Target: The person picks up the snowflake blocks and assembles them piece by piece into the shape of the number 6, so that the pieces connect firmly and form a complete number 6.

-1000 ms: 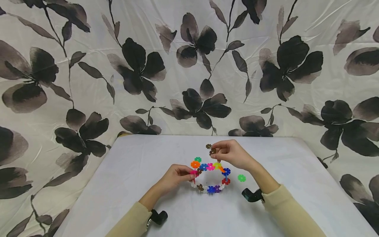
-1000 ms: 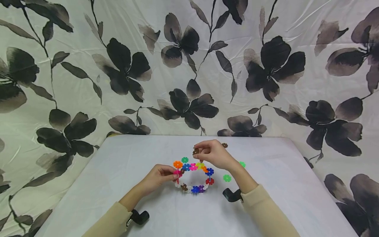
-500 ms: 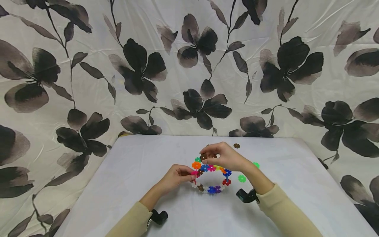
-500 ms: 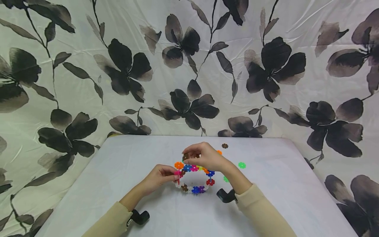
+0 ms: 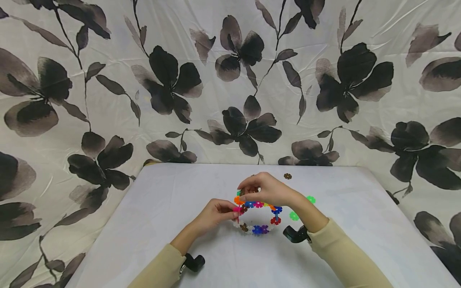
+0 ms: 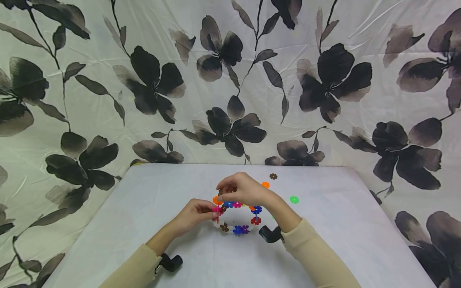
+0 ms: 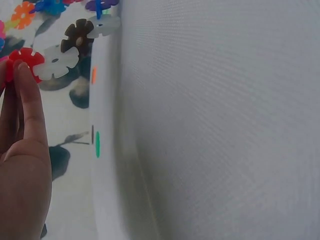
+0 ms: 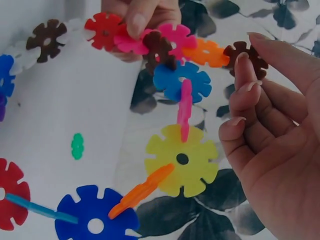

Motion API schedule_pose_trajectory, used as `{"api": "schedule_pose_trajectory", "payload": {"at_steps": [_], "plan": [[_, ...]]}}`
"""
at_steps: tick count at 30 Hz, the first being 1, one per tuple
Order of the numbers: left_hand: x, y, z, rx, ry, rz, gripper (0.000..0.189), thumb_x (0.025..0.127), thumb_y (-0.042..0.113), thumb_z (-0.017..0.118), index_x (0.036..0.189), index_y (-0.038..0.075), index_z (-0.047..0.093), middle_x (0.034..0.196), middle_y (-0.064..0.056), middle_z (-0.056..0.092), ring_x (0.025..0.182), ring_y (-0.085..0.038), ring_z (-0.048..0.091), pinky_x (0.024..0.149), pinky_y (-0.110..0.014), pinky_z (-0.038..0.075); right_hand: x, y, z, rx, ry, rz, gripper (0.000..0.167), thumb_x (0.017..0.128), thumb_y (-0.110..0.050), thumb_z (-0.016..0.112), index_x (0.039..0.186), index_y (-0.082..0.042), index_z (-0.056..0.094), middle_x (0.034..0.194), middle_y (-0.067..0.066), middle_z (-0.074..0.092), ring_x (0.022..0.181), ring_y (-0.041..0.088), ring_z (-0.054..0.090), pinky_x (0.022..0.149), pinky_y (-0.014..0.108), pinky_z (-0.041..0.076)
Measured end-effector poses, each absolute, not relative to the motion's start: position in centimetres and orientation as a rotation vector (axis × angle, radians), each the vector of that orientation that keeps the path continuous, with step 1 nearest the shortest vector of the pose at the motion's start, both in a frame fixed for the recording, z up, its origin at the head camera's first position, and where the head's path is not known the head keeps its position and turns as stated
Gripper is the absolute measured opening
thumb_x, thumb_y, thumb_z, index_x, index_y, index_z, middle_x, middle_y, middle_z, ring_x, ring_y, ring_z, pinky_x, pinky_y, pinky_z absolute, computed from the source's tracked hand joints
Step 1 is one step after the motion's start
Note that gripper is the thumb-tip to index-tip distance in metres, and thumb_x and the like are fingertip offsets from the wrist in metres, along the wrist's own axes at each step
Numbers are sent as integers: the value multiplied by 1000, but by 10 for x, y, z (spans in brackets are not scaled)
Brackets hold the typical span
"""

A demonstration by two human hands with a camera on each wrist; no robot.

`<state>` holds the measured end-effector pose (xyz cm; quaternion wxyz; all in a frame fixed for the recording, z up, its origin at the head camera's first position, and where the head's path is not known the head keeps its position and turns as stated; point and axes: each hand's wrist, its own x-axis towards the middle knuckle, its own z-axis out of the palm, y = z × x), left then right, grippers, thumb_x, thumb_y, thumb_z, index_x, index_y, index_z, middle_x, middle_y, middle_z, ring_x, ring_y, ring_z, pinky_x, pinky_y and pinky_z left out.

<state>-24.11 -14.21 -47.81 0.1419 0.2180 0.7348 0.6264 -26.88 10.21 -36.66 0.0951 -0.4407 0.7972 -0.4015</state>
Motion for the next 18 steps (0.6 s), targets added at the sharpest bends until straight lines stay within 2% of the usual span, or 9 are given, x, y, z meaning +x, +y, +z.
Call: {"api": "schedule_pose_trajectory", "payload": {"at_steps": [5, 11, 18], "plan": [[-241, -142, -479, 655, 2117, 1817, 18, 95, 7, 72, 111, -3, 74, 107, -34, 69, 86, -17, 69, 86, -33, 59, -271, 96, -366, -1335, 2365, -1166, 22, 96, -18, 74, 115, -7, 75, 83, -7, 69, 75, 12, 59, 72, 29, 55], [-242, -142, -481, 681, 2108, 1821, 19, 95, 6, 72, 111, -5, 74, 108, -36, 68, 87, -15, 70, 87, -32, 59, -271, 93, -370, -1391, 2390, -1163, 25, 95, -21, 75, 118, -11, 76, 99, -4, 70, 86, 13, 60, 75, 31, 55], [-242, -146, -481, 686, 2142, 1787, 21, 98, 10, 69, 114, -2, 74, 110, -31, 71, 91, -15, 71, 92, -43, 58, -268, 93, -374, -1380, 2406, -1186, 30, 96, -25, 74, 122, -11, 74, 108, -4, 73, 96, 12, 63, 81, 34, 56]]}}
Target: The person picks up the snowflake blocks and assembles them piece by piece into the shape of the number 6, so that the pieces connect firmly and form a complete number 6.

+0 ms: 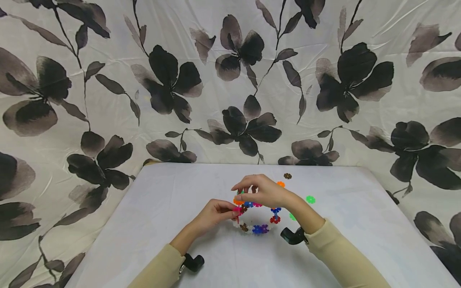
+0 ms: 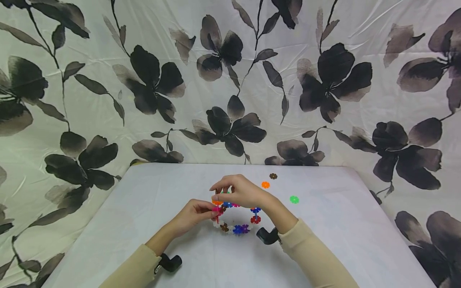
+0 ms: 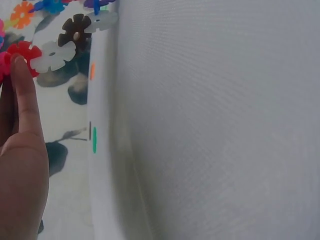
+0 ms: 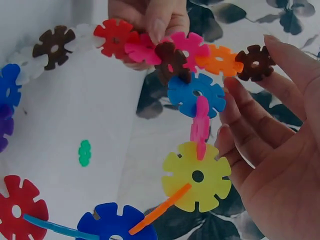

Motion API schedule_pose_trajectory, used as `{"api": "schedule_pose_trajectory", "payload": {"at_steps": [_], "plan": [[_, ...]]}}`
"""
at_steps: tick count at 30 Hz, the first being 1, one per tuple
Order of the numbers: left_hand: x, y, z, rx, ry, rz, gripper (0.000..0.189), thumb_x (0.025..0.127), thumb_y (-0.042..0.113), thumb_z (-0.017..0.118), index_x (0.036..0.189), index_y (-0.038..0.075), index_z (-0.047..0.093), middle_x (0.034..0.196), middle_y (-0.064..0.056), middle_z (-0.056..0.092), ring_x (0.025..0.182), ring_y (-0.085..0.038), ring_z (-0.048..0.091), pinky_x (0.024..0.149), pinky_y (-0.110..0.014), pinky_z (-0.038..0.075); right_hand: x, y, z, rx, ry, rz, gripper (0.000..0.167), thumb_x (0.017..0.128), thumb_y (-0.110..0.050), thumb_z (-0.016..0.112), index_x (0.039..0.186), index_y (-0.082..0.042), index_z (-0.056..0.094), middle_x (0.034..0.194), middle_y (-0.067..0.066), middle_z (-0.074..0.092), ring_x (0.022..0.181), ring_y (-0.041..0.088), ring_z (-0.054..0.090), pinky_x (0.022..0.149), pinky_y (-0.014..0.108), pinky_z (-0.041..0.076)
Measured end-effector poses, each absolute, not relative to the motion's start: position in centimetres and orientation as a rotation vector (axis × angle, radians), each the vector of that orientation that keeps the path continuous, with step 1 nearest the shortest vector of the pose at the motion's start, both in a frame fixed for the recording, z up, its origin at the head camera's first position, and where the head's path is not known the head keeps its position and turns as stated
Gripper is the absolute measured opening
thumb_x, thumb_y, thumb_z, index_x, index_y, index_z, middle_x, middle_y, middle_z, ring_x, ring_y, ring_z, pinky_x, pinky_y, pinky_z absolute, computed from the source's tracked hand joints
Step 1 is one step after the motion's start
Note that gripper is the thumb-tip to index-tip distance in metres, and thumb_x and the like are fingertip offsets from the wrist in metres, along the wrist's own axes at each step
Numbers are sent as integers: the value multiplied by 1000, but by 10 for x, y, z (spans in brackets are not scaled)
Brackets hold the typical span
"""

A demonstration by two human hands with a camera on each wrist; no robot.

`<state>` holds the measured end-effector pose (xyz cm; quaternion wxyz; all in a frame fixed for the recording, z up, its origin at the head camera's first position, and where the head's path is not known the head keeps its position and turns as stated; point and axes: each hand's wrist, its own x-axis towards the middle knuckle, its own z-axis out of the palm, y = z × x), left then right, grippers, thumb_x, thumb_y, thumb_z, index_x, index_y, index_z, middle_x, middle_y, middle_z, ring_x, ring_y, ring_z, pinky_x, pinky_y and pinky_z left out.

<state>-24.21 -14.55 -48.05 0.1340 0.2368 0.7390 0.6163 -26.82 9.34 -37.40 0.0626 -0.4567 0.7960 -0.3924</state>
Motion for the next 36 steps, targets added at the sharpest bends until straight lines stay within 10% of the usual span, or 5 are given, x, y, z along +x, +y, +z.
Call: {"api": "schedule_pose_trajectory", "payload": {"at_steps": [36], "plan": [[-242, -149, -481, 743, 2105, 1821, 20, 98, 6, 69, 116, 1, 76, 108, -14, 75, 93, -17, 70, 89, -33, 59, -264, 92, -390, -1228, 2255, -1479, 26, 93, -11, 77, 116, -1, 76, 102, 5, 78, 90, 21, 75, 78, 33, 62]]}}
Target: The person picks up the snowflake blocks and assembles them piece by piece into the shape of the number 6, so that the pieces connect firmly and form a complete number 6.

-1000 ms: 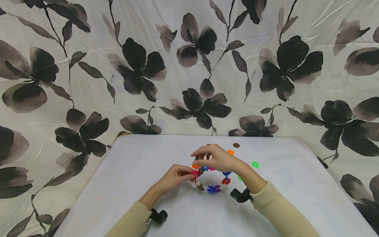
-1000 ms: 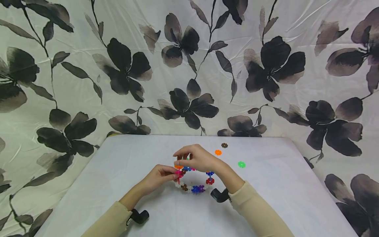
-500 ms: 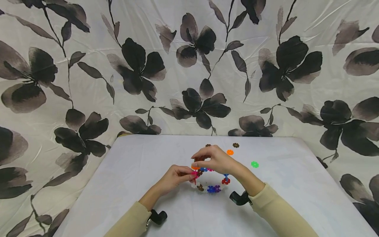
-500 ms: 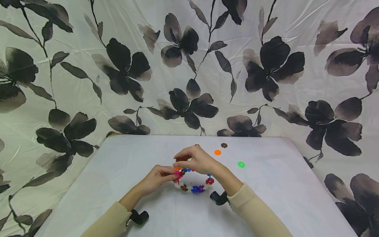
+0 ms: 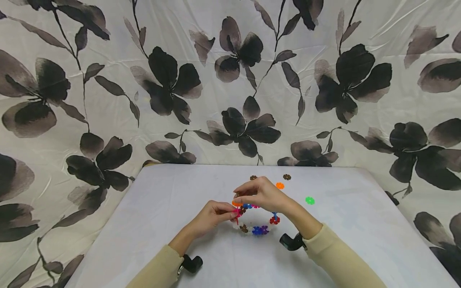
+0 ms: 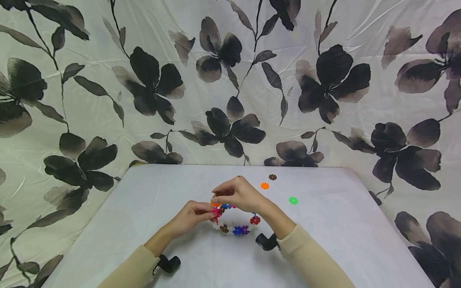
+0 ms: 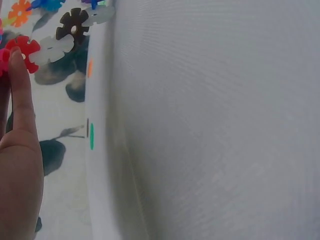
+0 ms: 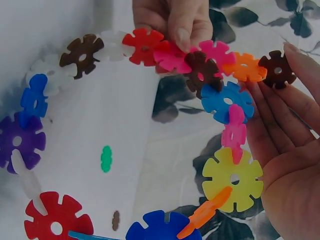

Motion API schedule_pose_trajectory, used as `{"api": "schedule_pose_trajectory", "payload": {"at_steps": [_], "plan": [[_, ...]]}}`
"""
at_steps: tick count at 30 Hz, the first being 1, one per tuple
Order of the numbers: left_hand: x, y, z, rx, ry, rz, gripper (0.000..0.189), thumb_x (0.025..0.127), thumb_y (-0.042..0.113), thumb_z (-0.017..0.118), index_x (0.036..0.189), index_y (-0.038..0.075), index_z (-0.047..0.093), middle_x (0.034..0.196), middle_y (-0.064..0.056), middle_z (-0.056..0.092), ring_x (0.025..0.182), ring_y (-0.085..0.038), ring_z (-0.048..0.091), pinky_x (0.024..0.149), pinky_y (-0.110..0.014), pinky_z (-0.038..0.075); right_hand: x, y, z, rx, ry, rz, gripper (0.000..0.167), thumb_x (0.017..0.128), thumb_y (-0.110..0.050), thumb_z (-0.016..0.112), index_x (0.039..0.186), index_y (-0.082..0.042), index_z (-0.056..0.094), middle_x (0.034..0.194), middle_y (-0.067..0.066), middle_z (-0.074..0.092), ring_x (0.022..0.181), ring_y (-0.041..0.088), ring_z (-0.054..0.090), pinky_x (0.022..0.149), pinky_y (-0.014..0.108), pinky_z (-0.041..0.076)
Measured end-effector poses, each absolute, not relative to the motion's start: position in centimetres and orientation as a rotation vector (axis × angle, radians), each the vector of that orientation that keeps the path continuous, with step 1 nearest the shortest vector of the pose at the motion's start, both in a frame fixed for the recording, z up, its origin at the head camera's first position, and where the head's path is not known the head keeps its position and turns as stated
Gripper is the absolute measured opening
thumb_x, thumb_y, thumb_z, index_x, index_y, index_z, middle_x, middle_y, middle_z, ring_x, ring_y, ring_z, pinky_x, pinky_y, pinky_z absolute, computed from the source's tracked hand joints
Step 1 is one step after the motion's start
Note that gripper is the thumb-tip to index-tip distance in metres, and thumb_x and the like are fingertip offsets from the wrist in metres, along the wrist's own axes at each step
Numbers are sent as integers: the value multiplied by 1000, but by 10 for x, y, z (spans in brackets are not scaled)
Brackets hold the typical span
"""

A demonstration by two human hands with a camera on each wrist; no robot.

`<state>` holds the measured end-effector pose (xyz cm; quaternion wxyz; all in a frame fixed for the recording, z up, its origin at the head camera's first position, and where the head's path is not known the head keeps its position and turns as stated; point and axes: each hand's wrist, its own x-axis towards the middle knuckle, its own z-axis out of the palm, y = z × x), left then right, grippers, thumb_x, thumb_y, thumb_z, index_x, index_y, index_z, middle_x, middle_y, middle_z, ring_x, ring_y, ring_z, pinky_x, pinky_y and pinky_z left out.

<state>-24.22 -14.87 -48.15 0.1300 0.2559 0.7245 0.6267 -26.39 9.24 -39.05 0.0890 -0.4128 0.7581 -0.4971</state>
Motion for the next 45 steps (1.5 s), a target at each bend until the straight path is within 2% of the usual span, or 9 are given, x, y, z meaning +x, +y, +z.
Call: {"api": "schedule_pose_trajectory", "payload": {"at_steps": [8, 16, 25, 28, 36, 38, 42, 45], "plan": [[-242, -148, -480, 750, 2104, 1829, 20, 98, 7, 69, 115, 0, 76, 107, -16, 74, 92, -18, 70, 88, -33, 59, -263, 90, -383, -1323, 2308, -1389, 26, 93, -12, 76, 116, 1, 75, 100, 7, 78, 88, 20, 76, 77, 29, 61], [-240, -147, -481, 763, 2131, 1823, 19, 98, 7, 69, 114, 0, 76, 106, -16, 75, 92, -17, 70, 88, -32, 59, -264, 90, -379, -1319, 2346, -1304, 29, 94, -17, 77, 116, 1, 75, 98, 4, 78, 86, 14, 75, 76, 28, 61], [-239, -148, -483, 778, 2129, 1830, 19, 97, 7, 69, 115, 1, 76, 107, -21, 74, 91, -20, 71, 87, -34, 59, -263, 88, -381, -1355, 2324, -1310, 28, 94, -15, 76, 117, 2, 74, 99, 6, 78, 86, 19, 75, 76, 28, 61], [-239, -148, -484, 790, 2123, 1837, 19, 97, 6, 69, 114, 0, 76, 107, -22, 74, 91, -20, 71, 87, -34, 60, -263, 87, -381, -1365, 2336, -1309, 28, 93, -16, 77, 116, 0, 75, 98, 4, 78, 85, 17, 74, 75, 28, 61], [-238, -149, -483, 744, 2135, 1833, 19, 97, 5, 69, 113, -4, 75, 110, -10, 75, 92, -16, 72, 86, -32, 60, -261, 85, -383, -1449, 2359, -1276, 23, 92, -14, 78, 112, -2, 77, 96, 1, 78, 87, 10, 74, 81, 29, 61], [-239, -149, -482, 761, 2136, 1820, 19, 97, 5, 69, 112, -4, 75, 107, -13, 75, 91, -16, 72, 86, -32, 60, -261, 85, -382, -1448, 2387, -1265, 22, 93, -16, 77, 111, -3, 77, 96, 1, 78, 87, 10, 74, 81, 29, 61], [-240, -149, -481, 793, 2126, 1797, 18, 98, 6, 68, 113, -2, 76, 106, -27, 73, 90, -16, 71, 88, -33, 60, -262, 86, -380, -1379, 2453, -1240, 21, 96, -23, 74, 108, -6, 79, 96, -1, 78, 83, 8, 71, 73, 29, 61], [-240, -150, -479, 768, 2142, 1779, 19, 99, 7, 68, 115, -1, 75, 108, -28, 72, 91, -15, 70, 88, -32, 59, -263, 86, -380, -1343, 2476, -1214, 23, 98, -25, 71, 109, -6, 78, 97, -2, 77, 83, 8, 70, 73, 27, 60]]}}
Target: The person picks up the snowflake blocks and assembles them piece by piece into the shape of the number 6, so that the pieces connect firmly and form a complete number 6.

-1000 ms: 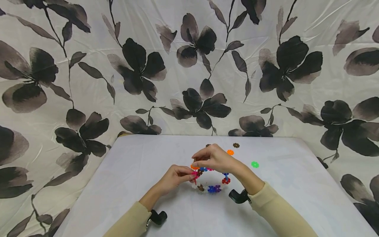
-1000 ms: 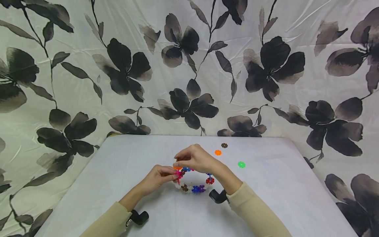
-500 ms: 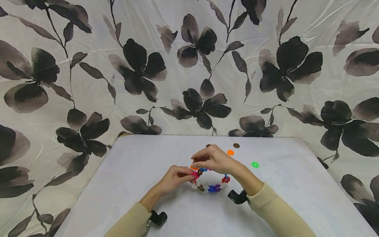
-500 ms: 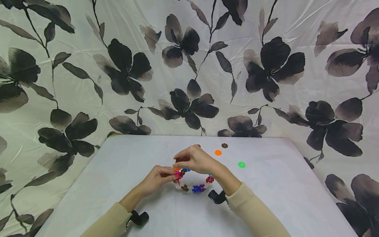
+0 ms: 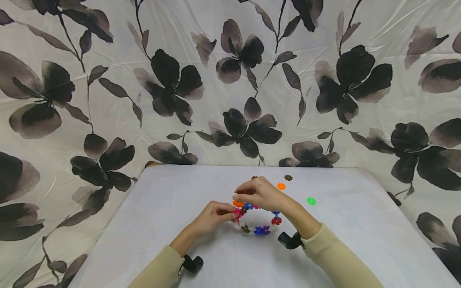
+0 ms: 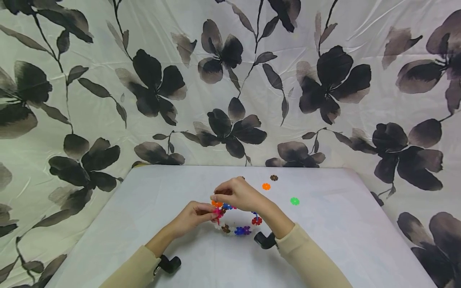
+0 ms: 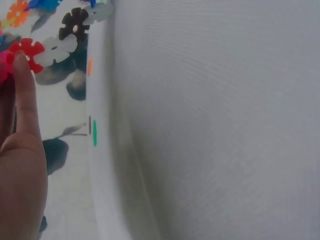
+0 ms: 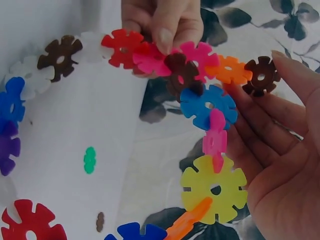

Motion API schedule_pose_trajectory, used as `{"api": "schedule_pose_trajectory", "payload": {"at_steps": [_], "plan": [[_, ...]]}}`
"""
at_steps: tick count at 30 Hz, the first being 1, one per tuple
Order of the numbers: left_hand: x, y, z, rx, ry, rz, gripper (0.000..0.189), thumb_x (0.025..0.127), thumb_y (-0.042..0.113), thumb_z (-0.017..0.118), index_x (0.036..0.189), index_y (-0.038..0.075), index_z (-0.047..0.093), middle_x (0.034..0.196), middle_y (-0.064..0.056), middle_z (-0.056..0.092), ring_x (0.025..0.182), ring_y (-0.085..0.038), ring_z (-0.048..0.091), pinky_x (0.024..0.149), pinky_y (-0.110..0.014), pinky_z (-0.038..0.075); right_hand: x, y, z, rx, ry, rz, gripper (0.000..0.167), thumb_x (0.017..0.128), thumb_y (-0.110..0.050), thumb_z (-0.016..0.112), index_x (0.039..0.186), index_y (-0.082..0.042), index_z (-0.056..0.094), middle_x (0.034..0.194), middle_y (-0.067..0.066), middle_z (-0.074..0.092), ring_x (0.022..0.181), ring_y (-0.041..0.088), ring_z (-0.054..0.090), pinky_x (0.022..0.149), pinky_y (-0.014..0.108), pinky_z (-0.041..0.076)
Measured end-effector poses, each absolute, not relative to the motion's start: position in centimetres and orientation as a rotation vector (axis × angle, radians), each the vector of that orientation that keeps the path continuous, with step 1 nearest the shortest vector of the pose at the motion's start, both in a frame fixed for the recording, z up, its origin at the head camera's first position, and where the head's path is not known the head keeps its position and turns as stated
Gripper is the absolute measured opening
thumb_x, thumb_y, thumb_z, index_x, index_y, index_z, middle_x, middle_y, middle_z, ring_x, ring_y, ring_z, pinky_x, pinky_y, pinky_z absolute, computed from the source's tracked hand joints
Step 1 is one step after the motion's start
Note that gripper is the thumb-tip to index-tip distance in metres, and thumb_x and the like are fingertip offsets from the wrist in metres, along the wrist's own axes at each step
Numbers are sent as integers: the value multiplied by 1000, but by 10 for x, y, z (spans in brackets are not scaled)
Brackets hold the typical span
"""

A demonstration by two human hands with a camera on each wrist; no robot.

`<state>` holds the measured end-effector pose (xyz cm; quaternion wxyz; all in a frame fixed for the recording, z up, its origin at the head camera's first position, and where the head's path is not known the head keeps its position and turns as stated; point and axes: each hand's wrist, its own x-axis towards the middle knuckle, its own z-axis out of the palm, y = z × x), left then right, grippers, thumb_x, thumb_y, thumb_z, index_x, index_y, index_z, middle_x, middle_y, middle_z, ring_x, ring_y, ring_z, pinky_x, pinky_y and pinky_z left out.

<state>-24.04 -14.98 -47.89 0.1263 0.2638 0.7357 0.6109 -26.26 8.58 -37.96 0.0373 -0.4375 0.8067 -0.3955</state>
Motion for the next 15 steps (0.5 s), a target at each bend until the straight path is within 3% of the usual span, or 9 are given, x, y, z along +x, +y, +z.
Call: {"api": "schedule_pose_trajectory", "payload": {"at_steps": [7, 15], "plan": [[-241, -149, -477, 717, 2166, 1765, 21, 100, 11, 67, 117, 0, 73, 109, -22, 73, 93, -18, 71, 90, -31, 58, -265, 87, -384, -1313, 2457, -1265, 26, 100, -24, 69, 114, -3, 77, 102, 1, 77, 87, 12, 71, 77, 27, 60], [-239, -148, -473, 686, 2246, 1763, 40, 98, 9, 67, 137, 7, 60, 120, -15, 67, 93, -26, 70, 88, -30, 58, -264, 87, -388, -1252, 2469, -1314, 25, 98, -24, 71, 114, -5, 77, 98, -2, 76, 80, 13, 66, 70, 28, 59]]}}
